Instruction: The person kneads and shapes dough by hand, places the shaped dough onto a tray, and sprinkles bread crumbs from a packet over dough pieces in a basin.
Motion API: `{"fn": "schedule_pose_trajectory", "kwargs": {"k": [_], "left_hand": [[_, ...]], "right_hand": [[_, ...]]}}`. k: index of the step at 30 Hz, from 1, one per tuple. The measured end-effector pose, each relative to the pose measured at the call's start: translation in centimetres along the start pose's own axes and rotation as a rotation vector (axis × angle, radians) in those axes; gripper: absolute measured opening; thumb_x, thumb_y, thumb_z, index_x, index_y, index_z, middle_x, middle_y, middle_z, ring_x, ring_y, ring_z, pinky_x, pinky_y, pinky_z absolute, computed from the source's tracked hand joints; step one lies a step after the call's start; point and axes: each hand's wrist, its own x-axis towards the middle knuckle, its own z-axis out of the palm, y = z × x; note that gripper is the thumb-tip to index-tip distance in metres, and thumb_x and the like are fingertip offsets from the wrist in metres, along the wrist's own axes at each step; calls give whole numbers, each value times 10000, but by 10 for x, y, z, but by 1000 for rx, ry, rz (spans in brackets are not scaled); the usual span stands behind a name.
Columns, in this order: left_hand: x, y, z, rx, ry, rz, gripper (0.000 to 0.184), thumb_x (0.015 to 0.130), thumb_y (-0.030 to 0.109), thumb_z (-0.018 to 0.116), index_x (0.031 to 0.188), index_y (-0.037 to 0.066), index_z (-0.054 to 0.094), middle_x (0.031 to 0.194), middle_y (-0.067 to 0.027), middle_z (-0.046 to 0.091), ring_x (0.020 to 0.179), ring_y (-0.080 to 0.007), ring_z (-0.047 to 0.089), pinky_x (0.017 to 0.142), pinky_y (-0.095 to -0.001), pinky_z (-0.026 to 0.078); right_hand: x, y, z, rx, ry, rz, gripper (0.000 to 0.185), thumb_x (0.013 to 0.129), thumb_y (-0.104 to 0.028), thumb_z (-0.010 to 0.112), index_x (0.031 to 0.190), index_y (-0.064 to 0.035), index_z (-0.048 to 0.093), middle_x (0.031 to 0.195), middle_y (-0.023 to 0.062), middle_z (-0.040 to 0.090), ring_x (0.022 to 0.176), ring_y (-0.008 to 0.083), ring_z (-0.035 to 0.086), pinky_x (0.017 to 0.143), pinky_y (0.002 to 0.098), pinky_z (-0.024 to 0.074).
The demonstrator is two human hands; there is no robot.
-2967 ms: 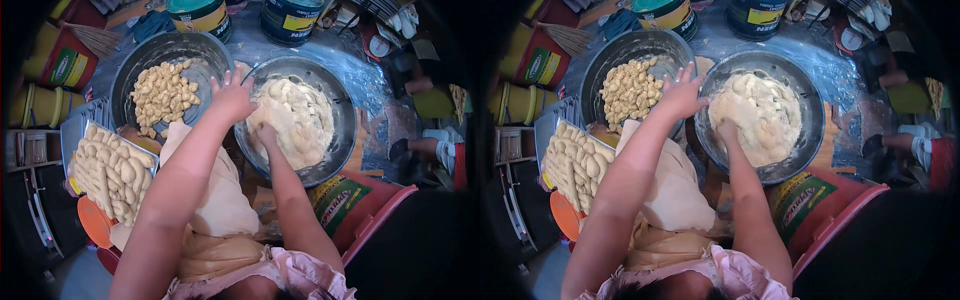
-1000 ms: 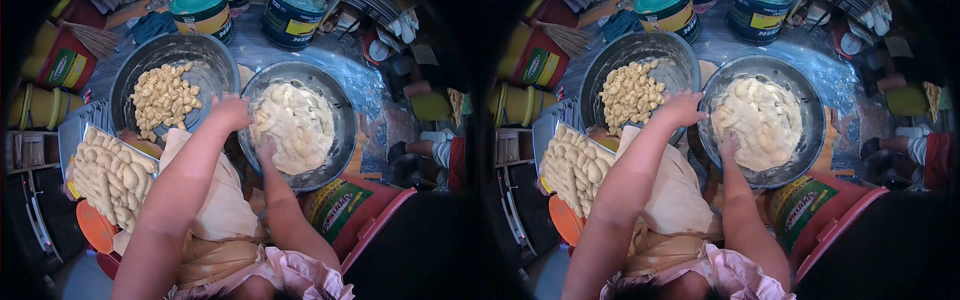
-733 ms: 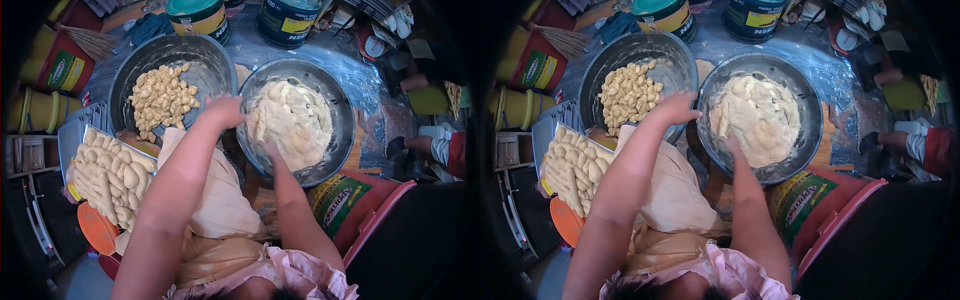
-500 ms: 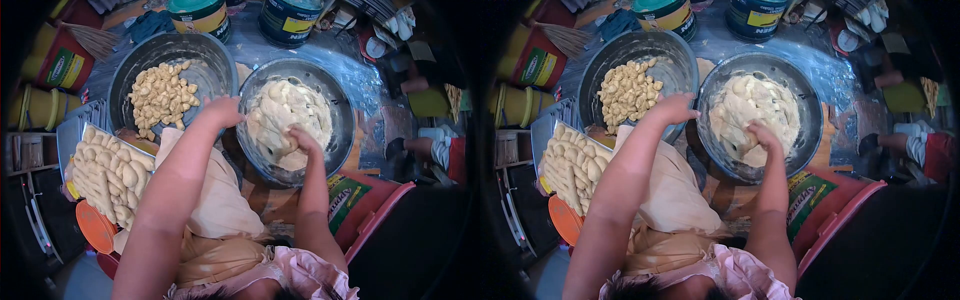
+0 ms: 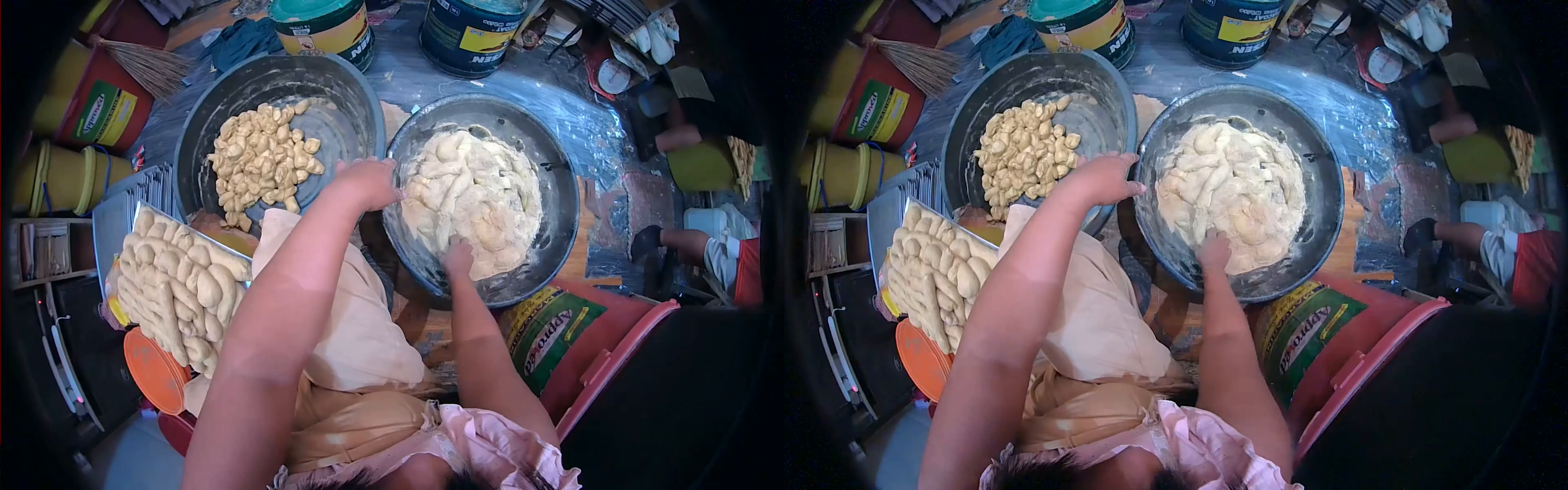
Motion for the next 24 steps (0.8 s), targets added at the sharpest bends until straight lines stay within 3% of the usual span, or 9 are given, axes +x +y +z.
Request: {"fn": "schedule_pose_trajectory", "kwargs": {"k": [2, 5, 8, 10, 14, 17, 20, 23, 24], "left_hand": [[0, 0, 0, -15, -4, 14, 697, 803, 448, 624, 1369, 101, 413, 1356, -172, 461, 1268, -321, 422, 1015, -541, 306], [1, -2, 2, -12, -15, 46, 694, 805, 445, 621, 1361, 84, 418, 1334, -170, 486, 1245, -311, 451, 1009, -504, 339], [-2, -1, 1, -10, 15, 49, 684, 810, 428, 620, 1355, 67, 419, 1321, -180, 496, 1226, -319, 467, 1010, -457, 360], [4, -4, 5, -47, 6, 74, 679, 810, 413, 624, 1351, 55, 421, 1309, -192, 501, 1213, -331, 475, 1006, -430, 372], [4, 0, 6, -75, 1, 86, 670, 810, 389, 632, 1338, 29, 430, 1291, -218, 506, 1193, -349, 488, 997, -389, 389], [11, -3, 9, -77, -17, 101, 665, 807, 382, 639, 1325, 16, 443, 1279, -228, 513, 1190, -351, 492, 995, -395, 388], [6, 2, 4, -107, -26, 106, 662, 806, 373, 646, 1316, 0, 449, 1272, -232, 517, 1185, -355, 495, 997, -394, 387], [10, 2, 6, -101, -17, 111, 665, 809, 375, 646, 1314, -9, 449, 1278, -232, 512, 1190, -354, 491, 1001, -390, 384], [12, 1, 9, -83, -4, 119, 651, 813, 391, 636, 1304, 3, 456, 1261, -216, 531, 1173, -344, 507, 982, -395, 399]], "right_hand": [[-4, 4, 16, -13, 56, -53, 534, 739, -338, 689, 1154, -41, 532, 1080, 235, 596, 1002, 372, 574, 885, 408, 439], [13, 28, -1, 672, -81, 49, 481, 783, -275, 654, 1153, -6, 506, 1102, 240, 591, 1043, 349, 562, 899, 397, 424], [28, 64, -25, 887, -104, 33, 435, 813, -221, 627, 1156, 13, 495, 1066, 217, 606, 1011, 329, 572, 894, 398, 426], [44, 88, -46, 755, -60, -65, 455, 845, -225, 615, 1198, 23, 471, 987, 177, 618, 841, 268, 608, 750, 389, 482], [22, 42, -176, 956, -130, 80, 501, 872, -244, 619, 1242, 35, 428, 872, 114, 577, 541, 142, 516, 445, 255, 409], [18, 23, -226, 988, -30, 26, 478, 870, -216, 621, 1237, 35, 448, 867, 105, 581, 515, 143, 498, 426, 252, 397], [29, 15, -270, 1084, -106, -67, 473, 864, -203, 632, 1250, 20, 470, 965, 108, 591, 677, 156, 563, 581, 269, 461], [46, -2, -264, 1261, -101, -343, 453, 859, -193, 641, 1241, 3, 498, 1078, 106, 582, 924, 174, 564, 824, 301, 445], [58, 0, -255, 1199, -222, -313, 476, 852, -195, 650, 1249, 14, 492, 1192, 110, 560, 1130, 192, 491, 983, 311, 345]]}}
